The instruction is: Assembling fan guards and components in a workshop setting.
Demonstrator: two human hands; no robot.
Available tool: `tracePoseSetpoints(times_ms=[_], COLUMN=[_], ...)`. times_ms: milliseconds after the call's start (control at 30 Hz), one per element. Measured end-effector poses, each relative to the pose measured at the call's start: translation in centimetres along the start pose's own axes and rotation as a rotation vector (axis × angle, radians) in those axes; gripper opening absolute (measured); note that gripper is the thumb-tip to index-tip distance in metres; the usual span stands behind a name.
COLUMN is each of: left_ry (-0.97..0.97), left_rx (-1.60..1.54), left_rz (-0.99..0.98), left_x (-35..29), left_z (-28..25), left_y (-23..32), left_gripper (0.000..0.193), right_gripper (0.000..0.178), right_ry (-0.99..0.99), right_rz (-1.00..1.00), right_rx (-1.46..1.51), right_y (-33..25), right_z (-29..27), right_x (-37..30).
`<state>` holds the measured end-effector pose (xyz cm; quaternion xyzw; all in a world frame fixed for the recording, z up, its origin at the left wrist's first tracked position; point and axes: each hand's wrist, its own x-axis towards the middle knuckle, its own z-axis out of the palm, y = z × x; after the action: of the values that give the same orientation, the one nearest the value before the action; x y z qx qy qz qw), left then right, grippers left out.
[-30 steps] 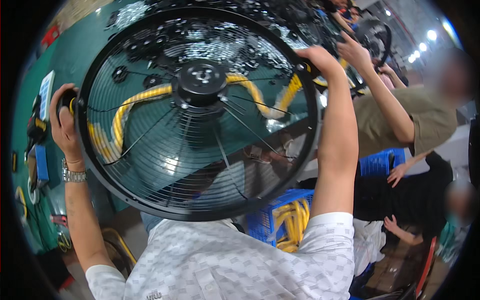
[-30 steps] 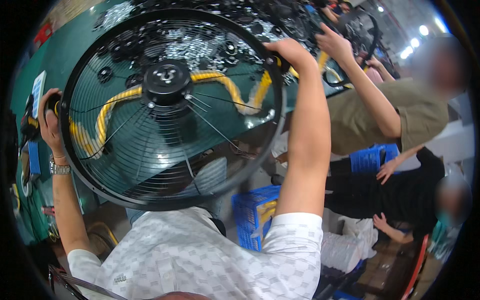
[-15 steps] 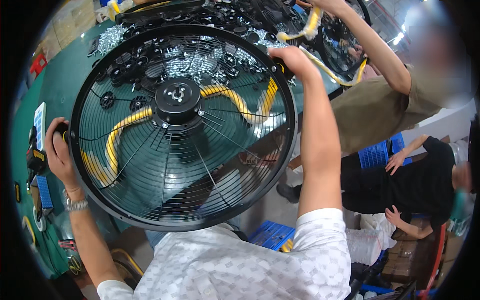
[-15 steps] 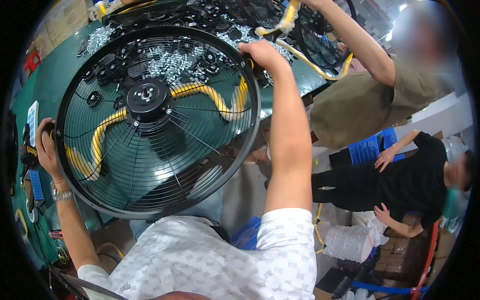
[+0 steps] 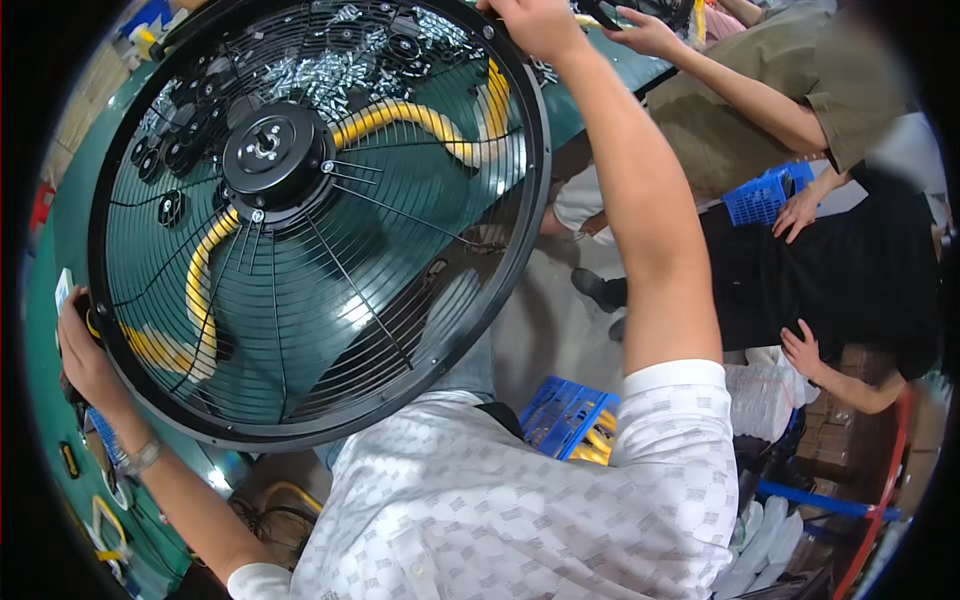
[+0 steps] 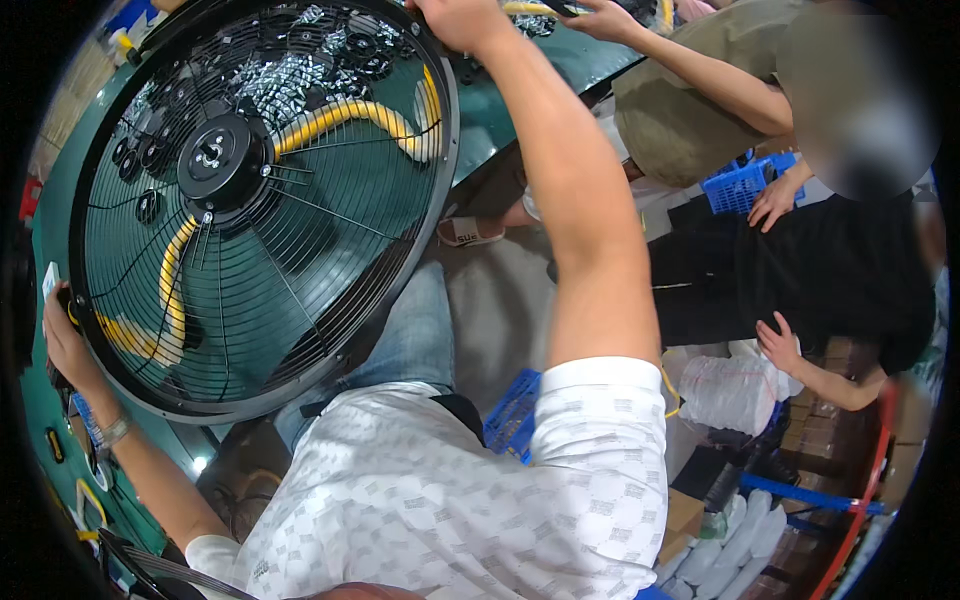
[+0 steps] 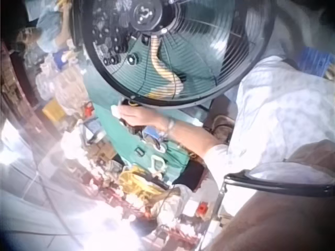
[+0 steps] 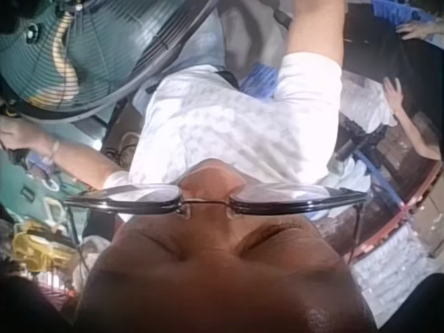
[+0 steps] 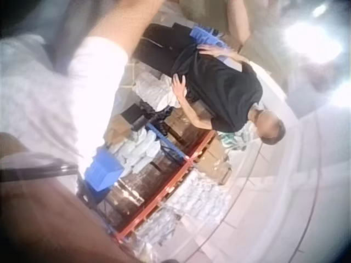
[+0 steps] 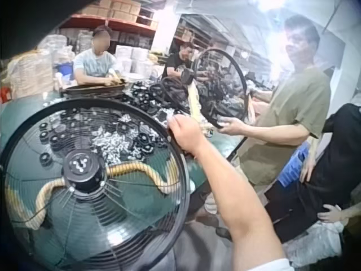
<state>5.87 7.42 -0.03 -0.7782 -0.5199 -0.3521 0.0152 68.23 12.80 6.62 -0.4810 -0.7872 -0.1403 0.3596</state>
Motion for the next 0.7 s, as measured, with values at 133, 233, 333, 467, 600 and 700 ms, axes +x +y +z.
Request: tracePoseSetpoints(times_ms=[133, 233, 333, 467, 600, 700], left_ry=[0.527, 0.417, 0.359, 0.096, 0.249, 0.508], left_rx=[-0.460, -0.161, -0.344, -0.522, -0.402, -0.442], left_rz=[0.069, 0.031, -0.189, -0.749, -0.442, -0.106], left_x=[-1.9, -1.8, -0.5, 1.6, 0.2, -0.9], left_z=[3.1, 0.9, -2.5, -4.4, -0.6, 2.5], left_y=[3.0, 6.1, 7.5, 6.1, 5.1, 5.5], left_gripper=[0.042, 0.036, 0.042, 0.046, 0.041, 0.031], right_gripper=[0.039, 0.044, 0.041, 0.030, 0.033, 0.033], right_ry=[-0.539, -0.691, -0.151, -0.002, 0.014, -0.467], right_rz=[0.688, 0.537, 0.452, 0.180, 0.545, 1.012], right_rx=[0.052, -0.070, 0.280, 0.421, 0.546, 0.448], right_y=[0.8, 1.1, 1.2, 0.3, -0.6, 0.8], right_z=[1.0, 0.9, 0.4, 0.4, 2.0, 1.8], right_x=[5.3, 5.8, 2.8, -1.6, -0.3, 3.9])
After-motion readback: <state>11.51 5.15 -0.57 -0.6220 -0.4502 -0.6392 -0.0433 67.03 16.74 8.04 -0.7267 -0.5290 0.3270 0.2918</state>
